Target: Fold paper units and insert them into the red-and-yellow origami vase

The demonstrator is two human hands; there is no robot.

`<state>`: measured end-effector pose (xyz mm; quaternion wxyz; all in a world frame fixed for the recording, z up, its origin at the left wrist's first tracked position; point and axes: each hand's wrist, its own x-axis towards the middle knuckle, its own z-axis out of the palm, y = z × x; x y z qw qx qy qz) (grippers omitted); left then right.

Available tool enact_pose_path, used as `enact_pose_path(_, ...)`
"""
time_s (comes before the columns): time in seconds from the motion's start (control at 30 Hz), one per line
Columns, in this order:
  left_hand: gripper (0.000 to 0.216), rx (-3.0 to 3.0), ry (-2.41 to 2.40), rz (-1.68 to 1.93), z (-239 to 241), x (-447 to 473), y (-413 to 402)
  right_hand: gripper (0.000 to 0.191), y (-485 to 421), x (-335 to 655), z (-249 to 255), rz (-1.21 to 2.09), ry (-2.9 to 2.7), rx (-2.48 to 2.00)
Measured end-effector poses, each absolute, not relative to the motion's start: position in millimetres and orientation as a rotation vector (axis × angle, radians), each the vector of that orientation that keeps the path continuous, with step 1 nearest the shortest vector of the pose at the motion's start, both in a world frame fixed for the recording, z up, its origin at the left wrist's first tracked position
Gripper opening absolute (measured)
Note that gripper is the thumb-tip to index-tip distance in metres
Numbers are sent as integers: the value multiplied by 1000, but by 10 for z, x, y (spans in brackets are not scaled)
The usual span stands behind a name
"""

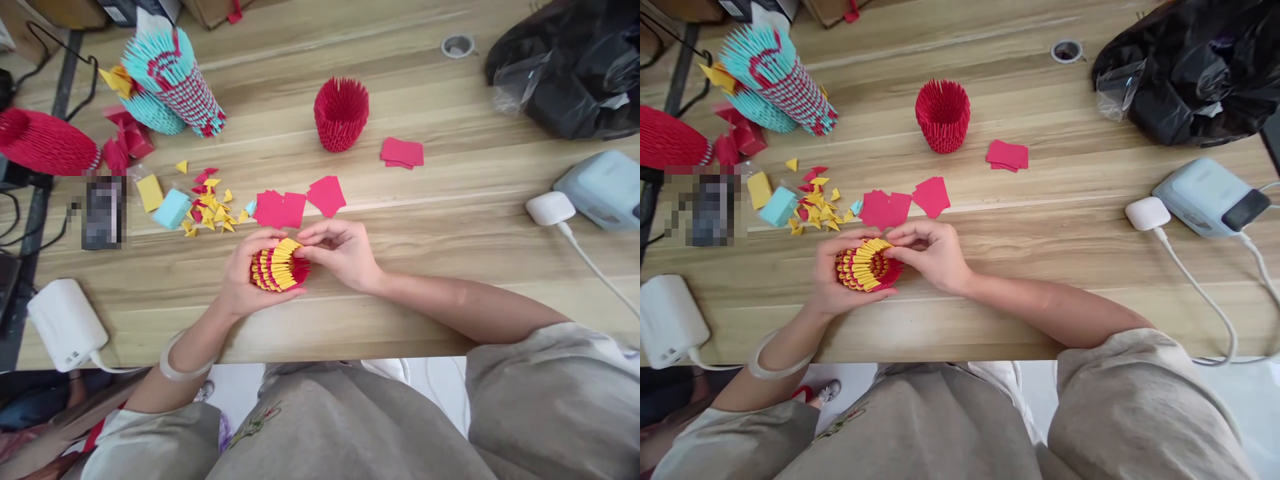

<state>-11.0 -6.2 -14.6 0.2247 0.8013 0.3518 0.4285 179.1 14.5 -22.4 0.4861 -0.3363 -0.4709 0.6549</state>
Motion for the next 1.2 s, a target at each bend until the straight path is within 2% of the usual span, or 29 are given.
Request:
enact_pose_path(0.23, 88, 2397, 844, 1258, -143, -133, -102, 10, 61, 1835, -144, 1125, -1581, -785)
enact_pose_path(0.37, 85, 2467, 761, 1331, -169, -155, -132, 14, 57, 1859, -94, 724, -1678, -536)
enact_pose_path(0.5, 75, 2361, 647, 1389, -206, -165, -158, 22, 98, 1896, -45, 541, -1790, -326)
enact_pose_path(0.77, 79, 2456, 622, 1331, -95, -129, -132, 15, 52, 1879, 82, 517, -1872, -370)
enact_pose_path(1.03, 76, 2543, 643, 1315, -79, -159, -181, 10, 50, 1897, 205, 870, -1846, -497)
enact_pose_path(1.2, 73, 2557, 645, 1330, -80, -154, -185, 9, 85, 1936, 257, 699, -1920, -483)
